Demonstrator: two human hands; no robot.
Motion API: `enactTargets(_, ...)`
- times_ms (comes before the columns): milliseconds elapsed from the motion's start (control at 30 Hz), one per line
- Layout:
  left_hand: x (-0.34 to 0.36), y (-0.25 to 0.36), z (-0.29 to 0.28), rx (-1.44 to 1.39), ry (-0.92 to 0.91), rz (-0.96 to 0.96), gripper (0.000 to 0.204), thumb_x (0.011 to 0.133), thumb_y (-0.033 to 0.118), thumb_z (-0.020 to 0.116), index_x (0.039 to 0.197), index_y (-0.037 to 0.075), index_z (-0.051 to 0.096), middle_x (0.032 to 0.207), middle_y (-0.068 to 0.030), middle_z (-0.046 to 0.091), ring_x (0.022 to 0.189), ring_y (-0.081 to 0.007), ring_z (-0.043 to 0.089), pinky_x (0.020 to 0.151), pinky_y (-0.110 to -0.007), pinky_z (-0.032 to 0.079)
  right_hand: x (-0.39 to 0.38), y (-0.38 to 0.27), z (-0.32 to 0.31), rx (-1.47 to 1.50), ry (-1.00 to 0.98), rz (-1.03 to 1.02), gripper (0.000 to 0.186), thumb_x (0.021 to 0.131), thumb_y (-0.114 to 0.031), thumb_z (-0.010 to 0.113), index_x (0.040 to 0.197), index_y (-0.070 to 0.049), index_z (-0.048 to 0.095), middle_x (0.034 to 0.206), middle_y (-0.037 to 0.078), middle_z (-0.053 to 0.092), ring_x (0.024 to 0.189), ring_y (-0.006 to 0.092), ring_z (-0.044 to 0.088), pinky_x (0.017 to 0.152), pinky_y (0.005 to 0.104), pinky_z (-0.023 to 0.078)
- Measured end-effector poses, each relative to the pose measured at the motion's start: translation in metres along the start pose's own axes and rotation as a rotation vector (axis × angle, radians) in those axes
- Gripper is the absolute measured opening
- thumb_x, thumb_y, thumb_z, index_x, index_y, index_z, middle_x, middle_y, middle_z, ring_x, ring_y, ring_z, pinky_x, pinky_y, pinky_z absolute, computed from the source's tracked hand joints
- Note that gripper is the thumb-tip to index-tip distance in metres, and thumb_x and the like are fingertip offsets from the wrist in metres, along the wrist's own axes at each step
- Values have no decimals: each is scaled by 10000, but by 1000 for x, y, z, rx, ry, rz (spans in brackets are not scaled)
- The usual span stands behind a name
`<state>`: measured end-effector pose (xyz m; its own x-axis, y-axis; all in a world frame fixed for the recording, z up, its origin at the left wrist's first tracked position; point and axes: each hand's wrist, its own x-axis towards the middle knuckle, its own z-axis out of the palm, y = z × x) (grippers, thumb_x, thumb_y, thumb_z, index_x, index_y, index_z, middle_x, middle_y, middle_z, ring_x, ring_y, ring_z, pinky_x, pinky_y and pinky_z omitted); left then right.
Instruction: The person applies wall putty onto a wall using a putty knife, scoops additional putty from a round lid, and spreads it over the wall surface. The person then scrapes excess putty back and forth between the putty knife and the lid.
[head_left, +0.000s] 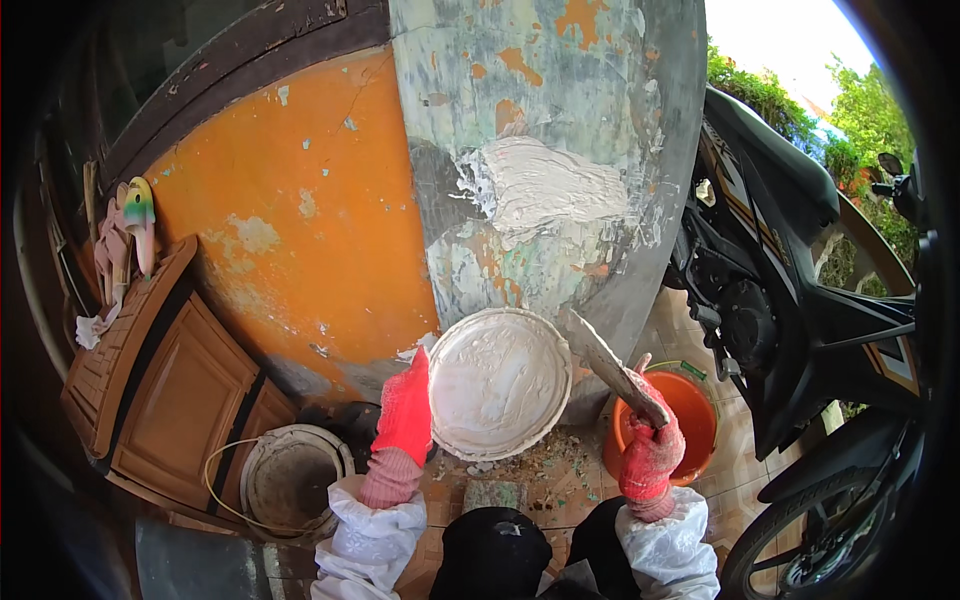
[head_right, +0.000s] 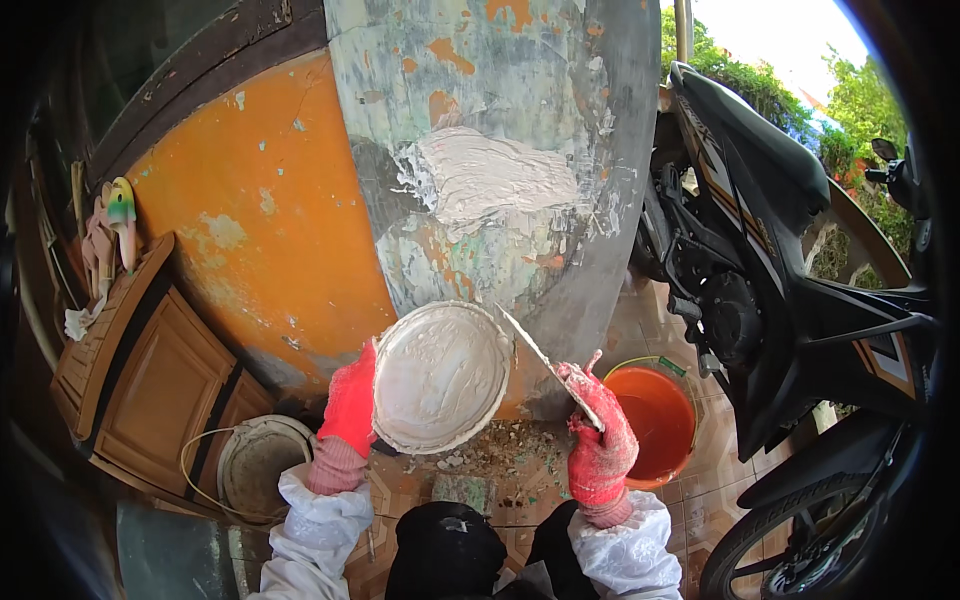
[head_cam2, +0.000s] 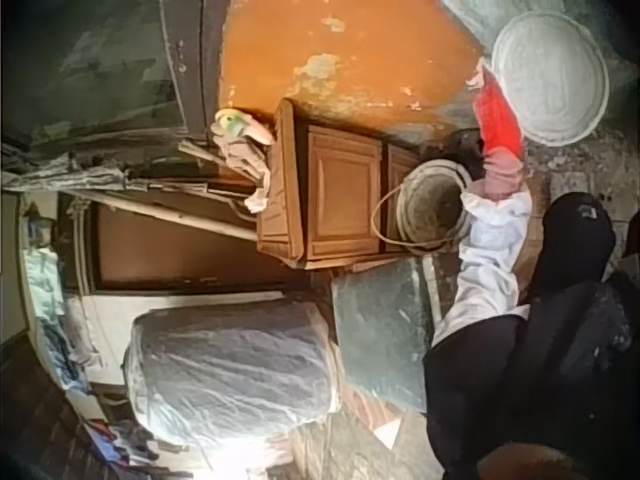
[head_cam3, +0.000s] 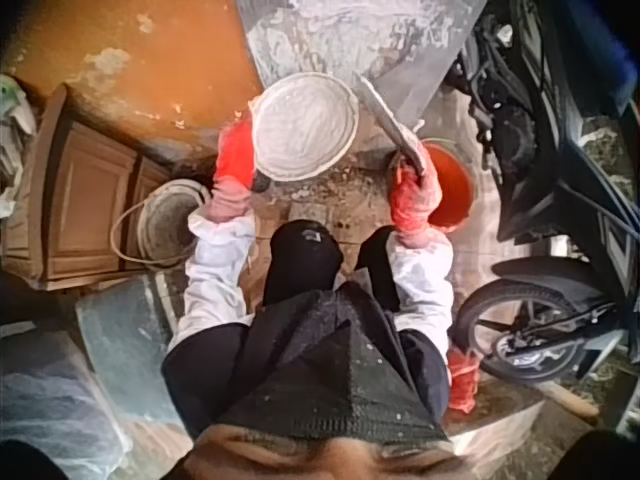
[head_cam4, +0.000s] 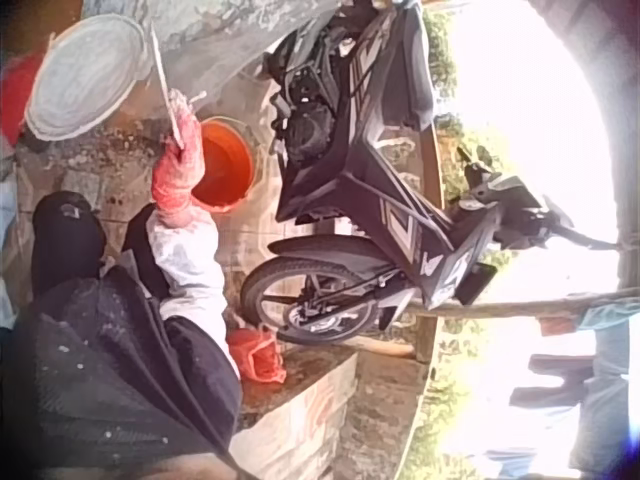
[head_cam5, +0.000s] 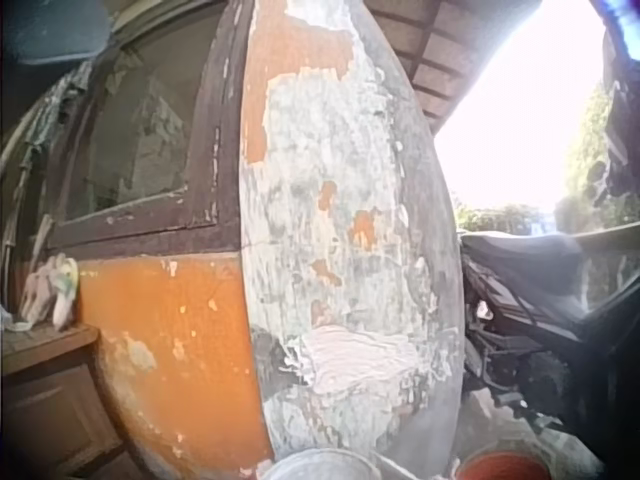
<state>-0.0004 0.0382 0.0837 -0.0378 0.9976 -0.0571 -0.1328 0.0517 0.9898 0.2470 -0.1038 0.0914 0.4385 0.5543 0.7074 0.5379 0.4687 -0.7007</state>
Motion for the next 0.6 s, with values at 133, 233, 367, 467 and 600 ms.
enactTargets(133, -1, -4, 11, 49, 43, 37, 545, 933, 460, 475, 917, -60, 640, 784, -76, 618, 705, -144, 519, 661, -322, 448, -5, 15, 5, -29, 2, -209, 279, 857, 29, 488, 1112, 23, 603, 1145, 164, 618, 873, 173, 618, 711, 231, 473)
enactTargets(233, -10, 7, 22, -26, 44, -20, 543, 930, 464, 478, 906, -54, 640, 769, -72, 606, 702, -144, 514, 653, -324, 446, -8, 10, 8, -53, -52, -141, 403, 788, 116, 466, 1164, 23, 579, 1152, 146, 620, 1077, 257, 592, 890, 314, 461)
enactTargets(367, -15, 10, 30, -27, 27, -24, 524, 931, 457, 478, 918, -42, 638, 789, -58, 594, 703, -140, 510, 637, -319, 443, -4, 9, 12, -66, -31, -257, 492, 706, 173, 487, 1163, 17, 578, 1150, 162, 617, 1112, 313, 578, 978, 381, 423)
enactTargets(467, -19, 8, 33, -55, 8, -69, 517, 931, 460, 476, 917, -31, 637, 802, -51, 589, 701, -138, 511, 628, -318, 442, -8, 7, 10, -205, -91, -257, 481, 719, 161, 498, 1173, 18, 570, 1156, 174, 610, 1119, 332, 571, 976, 390, 427)
enactTargets(600, -15, -1, 32, -84, 14, -143, 511, 928, 469, 476, 915, -15, 639, 799, -49, 591, 707, -140, 527, 620, -323, 448, -9, 6, 8, -294, -158, -298, 608, 645, 150, 556, 1232, -5, 534, 1232, 175, 562, 1176, 373, 508, 986, 408, 415)
